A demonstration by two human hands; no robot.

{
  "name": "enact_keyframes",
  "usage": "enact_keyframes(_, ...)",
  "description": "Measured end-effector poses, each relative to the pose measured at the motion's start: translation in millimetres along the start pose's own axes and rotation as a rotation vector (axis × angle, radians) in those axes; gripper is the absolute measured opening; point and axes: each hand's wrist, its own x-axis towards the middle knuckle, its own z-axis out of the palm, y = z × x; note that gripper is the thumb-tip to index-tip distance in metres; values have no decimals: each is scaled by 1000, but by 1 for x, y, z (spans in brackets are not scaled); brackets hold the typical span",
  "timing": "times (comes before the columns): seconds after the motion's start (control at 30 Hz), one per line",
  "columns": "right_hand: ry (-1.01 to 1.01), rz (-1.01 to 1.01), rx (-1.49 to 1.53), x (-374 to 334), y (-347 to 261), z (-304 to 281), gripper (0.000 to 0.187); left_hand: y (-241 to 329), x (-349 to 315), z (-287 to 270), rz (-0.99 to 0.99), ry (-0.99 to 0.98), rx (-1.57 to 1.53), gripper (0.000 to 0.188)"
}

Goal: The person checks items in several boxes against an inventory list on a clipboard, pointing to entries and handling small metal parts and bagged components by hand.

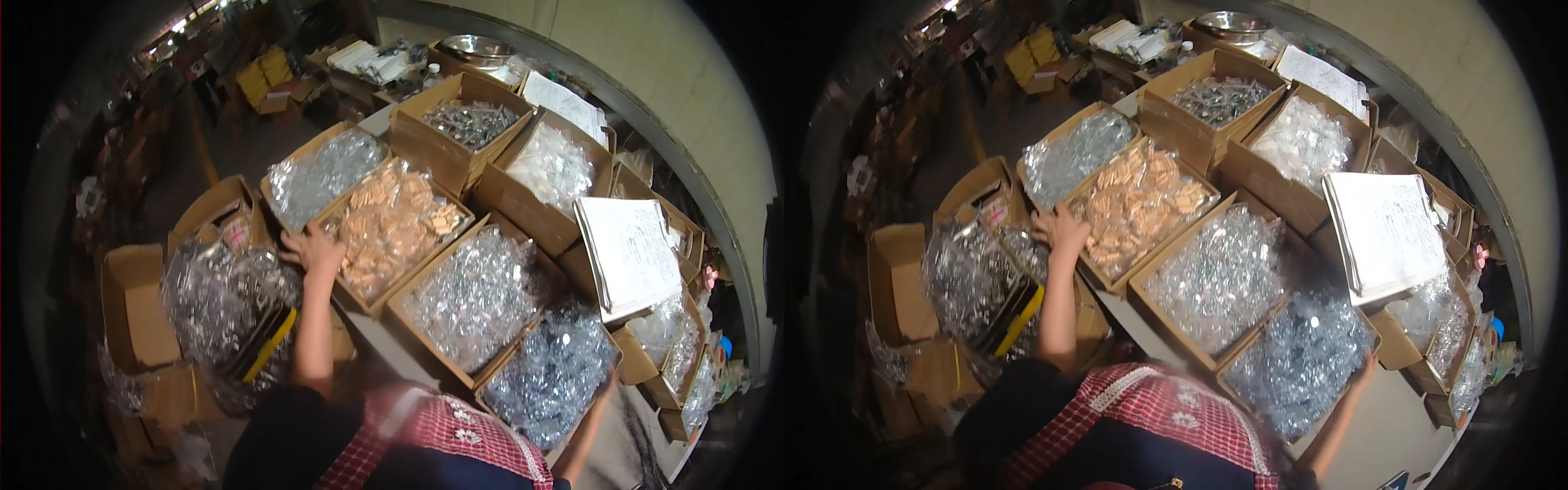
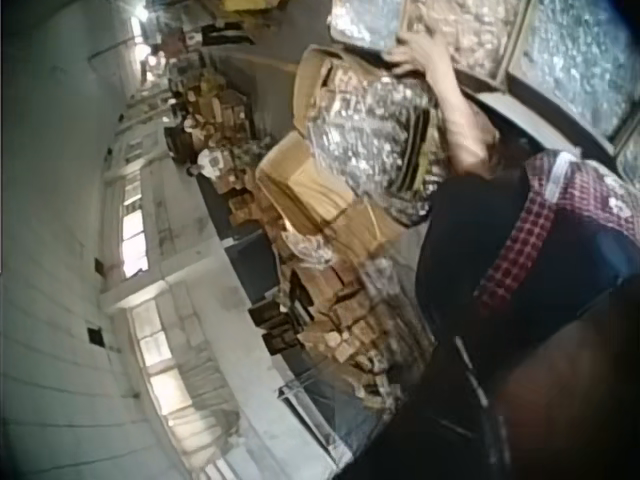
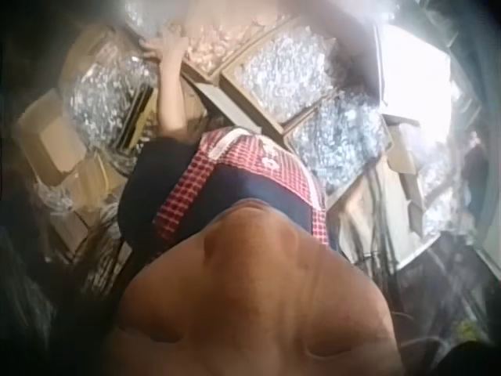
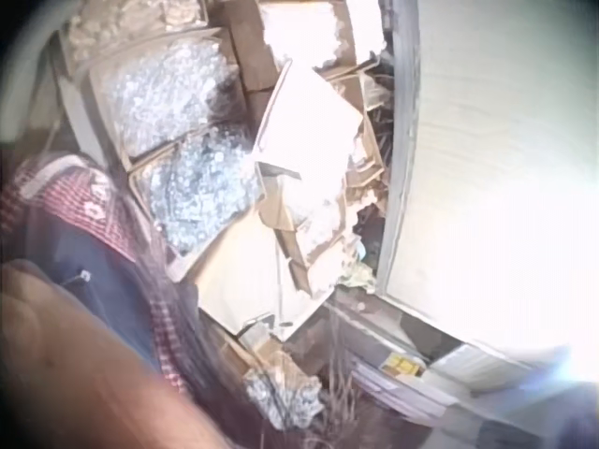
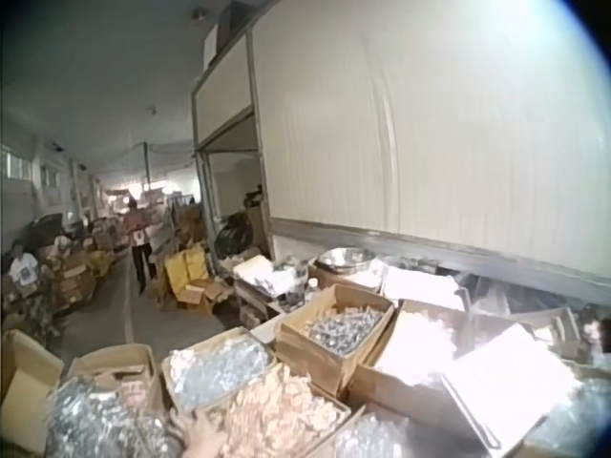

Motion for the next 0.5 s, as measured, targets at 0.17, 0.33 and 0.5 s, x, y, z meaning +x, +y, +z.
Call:
enact_keyframes(0.17, -3, 56, -353, -27, -49, 75, 59, -30, 21, -15, 43, -11, 138, 77)
enact_keyframes(0.33, -111, 36, -169, -43, -56, 99, 59, -44, 30, 3, 121, -36, -70, 72)
enact_keyframes(0.5, -50, 19, -305, -36, -56, 84, 53, -43, 20, 7, 244, 54, 23, 64)
